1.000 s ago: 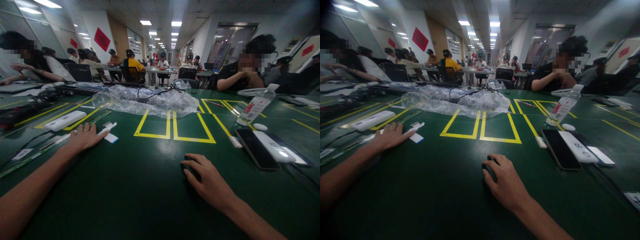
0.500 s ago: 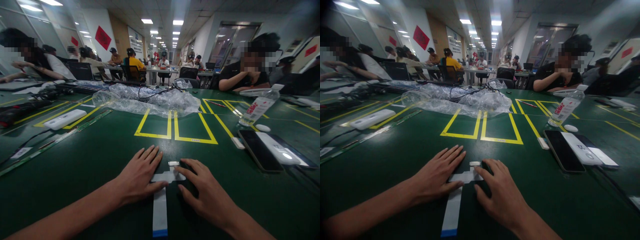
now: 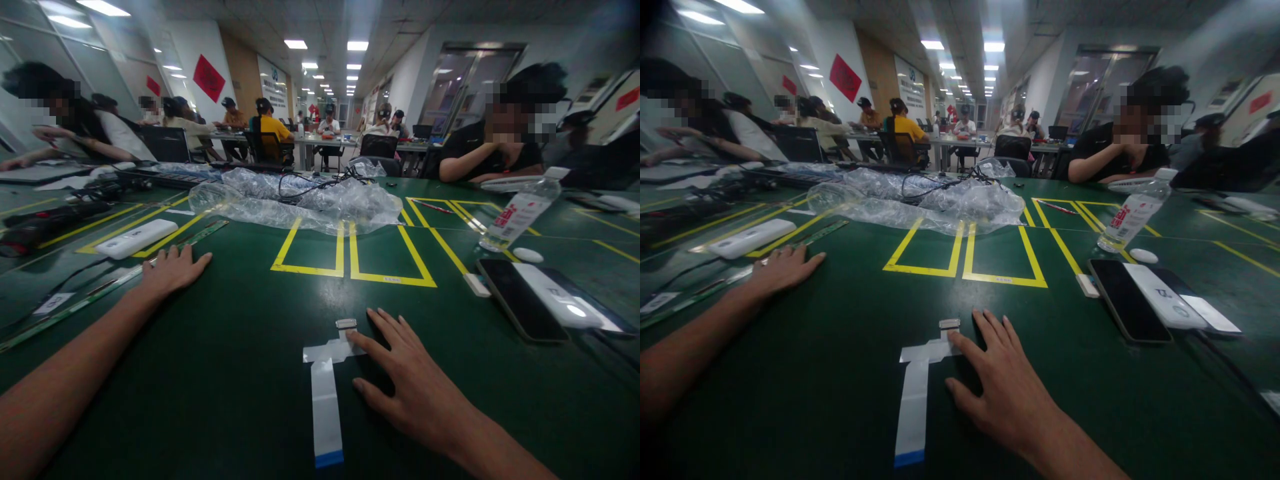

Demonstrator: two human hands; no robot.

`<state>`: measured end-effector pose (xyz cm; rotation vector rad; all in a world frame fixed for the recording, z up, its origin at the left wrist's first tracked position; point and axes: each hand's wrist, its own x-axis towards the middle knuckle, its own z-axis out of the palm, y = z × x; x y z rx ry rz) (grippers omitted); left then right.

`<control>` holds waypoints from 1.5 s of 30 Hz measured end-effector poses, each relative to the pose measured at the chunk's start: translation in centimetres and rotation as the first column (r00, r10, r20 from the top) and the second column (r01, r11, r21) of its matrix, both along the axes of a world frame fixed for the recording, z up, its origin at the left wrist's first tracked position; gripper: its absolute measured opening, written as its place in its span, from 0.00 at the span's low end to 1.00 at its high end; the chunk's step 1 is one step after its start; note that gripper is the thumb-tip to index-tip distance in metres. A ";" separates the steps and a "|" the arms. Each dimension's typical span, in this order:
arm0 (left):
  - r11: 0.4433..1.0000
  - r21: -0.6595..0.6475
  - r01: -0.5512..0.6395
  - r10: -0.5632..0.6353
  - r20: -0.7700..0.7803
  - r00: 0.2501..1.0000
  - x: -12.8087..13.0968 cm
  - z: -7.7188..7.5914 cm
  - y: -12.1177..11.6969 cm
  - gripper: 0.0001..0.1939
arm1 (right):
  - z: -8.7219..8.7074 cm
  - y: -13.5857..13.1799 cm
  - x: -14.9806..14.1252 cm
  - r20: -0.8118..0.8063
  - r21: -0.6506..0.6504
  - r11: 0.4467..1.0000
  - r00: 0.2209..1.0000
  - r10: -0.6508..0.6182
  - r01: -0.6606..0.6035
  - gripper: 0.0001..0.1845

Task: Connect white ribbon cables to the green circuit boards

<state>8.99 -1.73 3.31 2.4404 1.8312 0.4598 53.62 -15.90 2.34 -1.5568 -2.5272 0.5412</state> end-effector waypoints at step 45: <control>0.864 -0.257 0.432 -0.463 -0.068 0.884 20.0 -1.0 -11.5 0.40 | -0.9 1.0 -0.6 0.049 0.126 0.992 0.999 0.021 -0.027 0.28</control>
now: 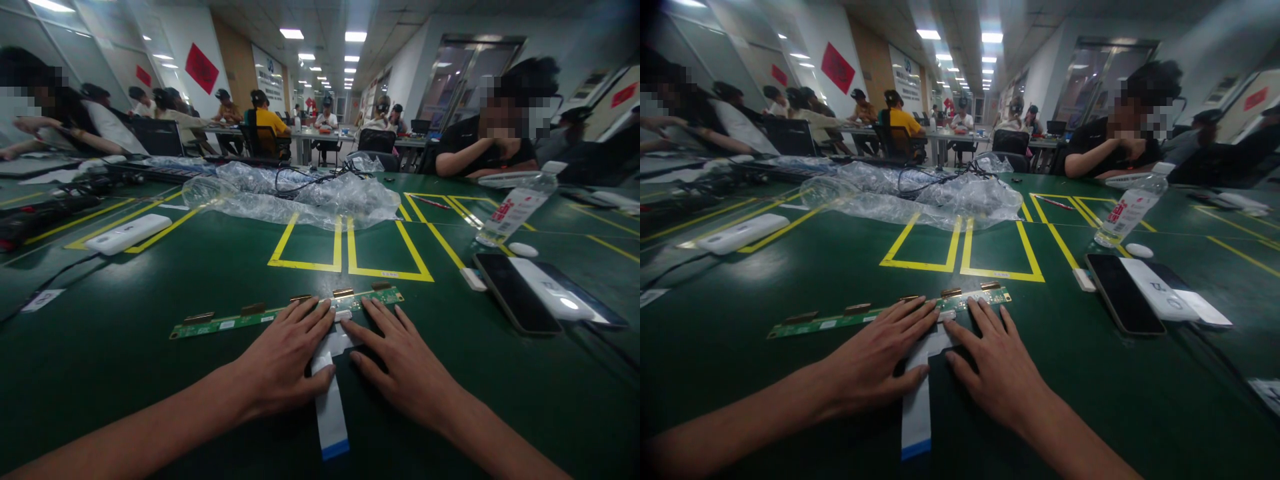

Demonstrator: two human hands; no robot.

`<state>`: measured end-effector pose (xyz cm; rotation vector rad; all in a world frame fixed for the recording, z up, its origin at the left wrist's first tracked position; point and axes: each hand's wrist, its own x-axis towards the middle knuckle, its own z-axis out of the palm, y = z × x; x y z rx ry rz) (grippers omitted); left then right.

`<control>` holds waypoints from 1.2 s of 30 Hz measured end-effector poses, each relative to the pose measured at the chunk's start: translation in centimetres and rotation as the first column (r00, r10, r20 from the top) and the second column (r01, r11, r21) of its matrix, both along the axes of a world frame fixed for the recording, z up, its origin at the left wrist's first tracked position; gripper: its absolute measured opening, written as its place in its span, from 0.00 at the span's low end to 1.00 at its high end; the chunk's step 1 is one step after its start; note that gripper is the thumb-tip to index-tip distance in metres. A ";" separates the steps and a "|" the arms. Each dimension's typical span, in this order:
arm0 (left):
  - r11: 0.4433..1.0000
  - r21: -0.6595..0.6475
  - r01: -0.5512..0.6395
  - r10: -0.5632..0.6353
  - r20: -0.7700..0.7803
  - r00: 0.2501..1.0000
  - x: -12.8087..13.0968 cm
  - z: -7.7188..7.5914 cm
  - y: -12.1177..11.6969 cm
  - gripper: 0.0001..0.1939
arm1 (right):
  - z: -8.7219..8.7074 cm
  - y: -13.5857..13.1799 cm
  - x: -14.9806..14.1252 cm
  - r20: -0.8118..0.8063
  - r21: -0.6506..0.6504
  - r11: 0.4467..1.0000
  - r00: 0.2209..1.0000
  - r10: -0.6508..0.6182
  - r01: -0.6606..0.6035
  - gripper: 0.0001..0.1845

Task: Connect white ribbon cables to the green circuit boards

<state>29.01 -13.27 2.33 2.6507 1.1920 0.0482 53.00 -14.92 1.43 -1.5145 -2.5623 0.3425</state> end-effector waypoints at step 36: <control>0.997 -0.070 0.025 -0.023 0.032 0.999 -0.5 0.0 0.5 0.39 | 0.2 2.1 1.5 -0.117 0.073 0.996 0.992 0.054 -0.045 0.23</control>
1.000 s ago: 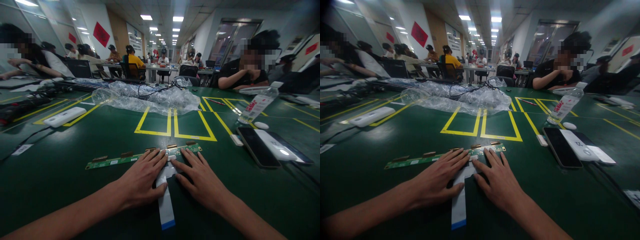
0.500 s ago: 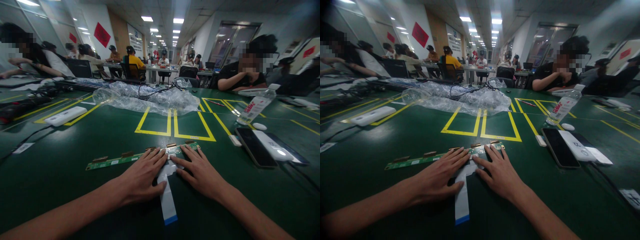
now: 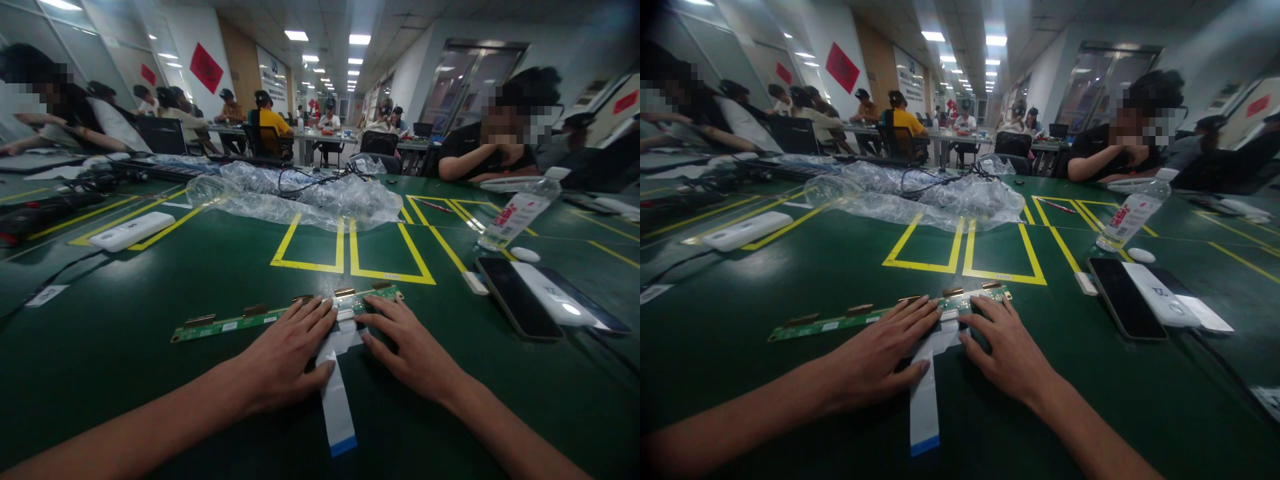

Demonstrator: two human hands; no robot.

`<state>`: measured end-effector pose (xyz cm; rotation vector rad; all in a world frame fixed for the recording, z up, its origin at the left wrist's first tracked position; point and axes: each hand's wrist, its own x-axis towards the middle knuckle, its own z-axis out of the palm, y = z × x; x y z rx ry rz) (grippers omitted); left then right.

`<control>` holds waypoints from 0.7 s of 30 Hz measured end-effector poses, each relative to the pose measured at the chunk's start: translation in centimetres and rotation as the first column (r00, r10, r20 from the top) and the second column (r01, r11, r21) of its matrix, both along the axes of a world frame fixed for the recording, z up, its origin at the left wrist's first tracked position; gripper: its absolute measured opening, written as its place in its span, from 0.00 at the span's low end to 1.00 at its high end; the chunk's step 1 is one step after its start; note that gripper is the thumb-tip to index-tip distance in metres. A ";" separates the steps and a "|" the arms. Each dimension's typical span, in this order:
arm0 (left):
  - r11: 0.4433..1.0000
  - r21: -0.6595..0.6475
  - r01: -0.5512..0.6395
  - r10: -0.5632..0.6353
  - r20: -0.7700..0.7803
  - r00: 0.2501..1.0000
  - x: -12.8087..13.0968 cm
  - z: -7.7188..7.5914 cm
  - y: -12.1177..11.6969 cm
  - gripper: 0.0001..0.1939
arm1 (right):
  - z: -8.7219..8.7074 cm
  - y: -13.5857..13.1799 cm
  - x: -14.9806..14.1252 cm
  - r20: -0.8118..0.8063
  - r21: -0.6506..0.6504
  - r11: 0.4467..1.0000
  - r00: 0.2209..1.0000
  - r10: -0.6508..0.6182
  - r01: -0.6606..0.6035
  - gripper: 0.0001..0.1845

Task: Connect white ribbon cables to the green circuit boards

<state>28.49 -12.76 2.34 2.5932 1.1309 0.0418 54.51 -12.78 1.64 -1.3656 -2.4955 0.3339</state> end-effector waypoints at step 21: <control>0.999 -0.032 0.005 -0.004 0.036 0.999 -0.6 0.7 0.6 0.36 | 0.2 -0.4 -0.2 0.017 -0.013 1.000 1.000 -0.024 0.025 0.23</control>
